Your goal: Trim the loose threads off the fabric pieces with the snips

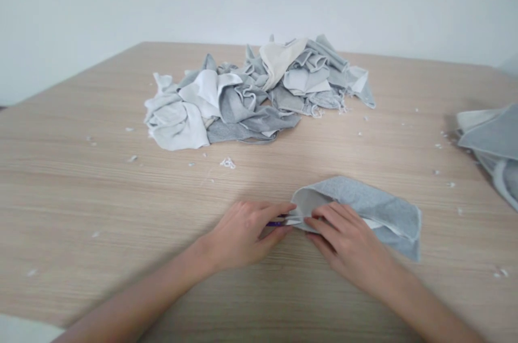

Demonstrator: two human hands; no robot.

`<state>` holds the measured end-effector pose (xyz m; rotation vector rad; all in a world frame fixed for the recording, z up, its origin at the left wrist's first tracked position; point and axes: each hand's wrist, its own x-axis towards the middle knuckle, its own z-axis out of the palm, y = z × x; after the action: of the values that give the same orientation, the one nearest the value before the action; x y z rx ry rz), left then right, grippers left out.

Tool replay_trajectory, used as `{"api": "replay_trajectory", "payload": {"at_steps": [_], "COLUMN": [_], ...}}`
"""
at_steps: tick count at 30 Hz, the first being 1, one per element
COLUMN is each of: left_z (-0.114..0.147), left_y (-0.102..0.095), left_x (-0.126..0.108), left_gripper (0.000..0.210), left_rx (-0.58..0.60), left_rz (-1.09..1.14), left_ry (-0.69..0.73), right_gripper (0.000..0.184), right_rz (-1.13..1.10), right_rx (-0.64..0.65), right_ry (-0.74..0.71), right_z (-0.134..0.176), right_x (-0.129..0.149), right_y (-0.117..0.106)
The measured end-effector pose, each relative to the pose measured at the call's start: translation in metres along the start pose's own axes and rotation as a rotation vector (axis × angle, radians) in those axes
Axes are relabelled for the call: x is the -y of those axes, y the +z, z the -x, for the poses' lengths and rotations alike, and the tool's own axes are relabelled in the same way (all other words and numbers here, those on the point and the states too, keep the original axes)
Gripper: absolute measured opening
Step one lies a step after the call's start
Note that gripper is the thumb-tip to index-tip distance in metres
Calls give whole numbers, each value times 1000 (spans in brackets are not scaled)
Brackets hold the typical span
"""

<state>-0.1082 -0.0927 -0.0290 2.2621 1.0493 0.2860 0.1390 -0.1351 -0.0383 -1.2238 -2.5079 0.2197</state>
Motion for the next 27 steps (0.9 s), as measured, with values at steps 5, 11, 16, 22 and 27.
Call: {"api": "replay_trajectory", "payload": {"at_steps": [5, 11, 16, 22, 27], "left_z": [2, 0, -6, -14, -18], "left_y": [-2, 3, 8, 16, 18], "left_x": [2, 6, -2, -13, -18], "left_gripper": [48, 43, 40, 34, 33], "left_rx": [29, -119, -270, -364, -362], "left_rz": [-148, -262, -299, -310, -315], "left_ry": [125, 337, 423, 412, 401], "right_gripper": [22, 17, 17, 14, 17], "right_rz": [-210, -530, -720, -805, -829], "right_rx": [-9, -54, -6, 24, 71], "right_ry": [97, 218, 287, 321, 334], "right_z": [8, 4, -1, -2, -3], "right_x": [-10, -16, -18, -21, -24], "right_y": [7, 7, 1, -3, -5]}}
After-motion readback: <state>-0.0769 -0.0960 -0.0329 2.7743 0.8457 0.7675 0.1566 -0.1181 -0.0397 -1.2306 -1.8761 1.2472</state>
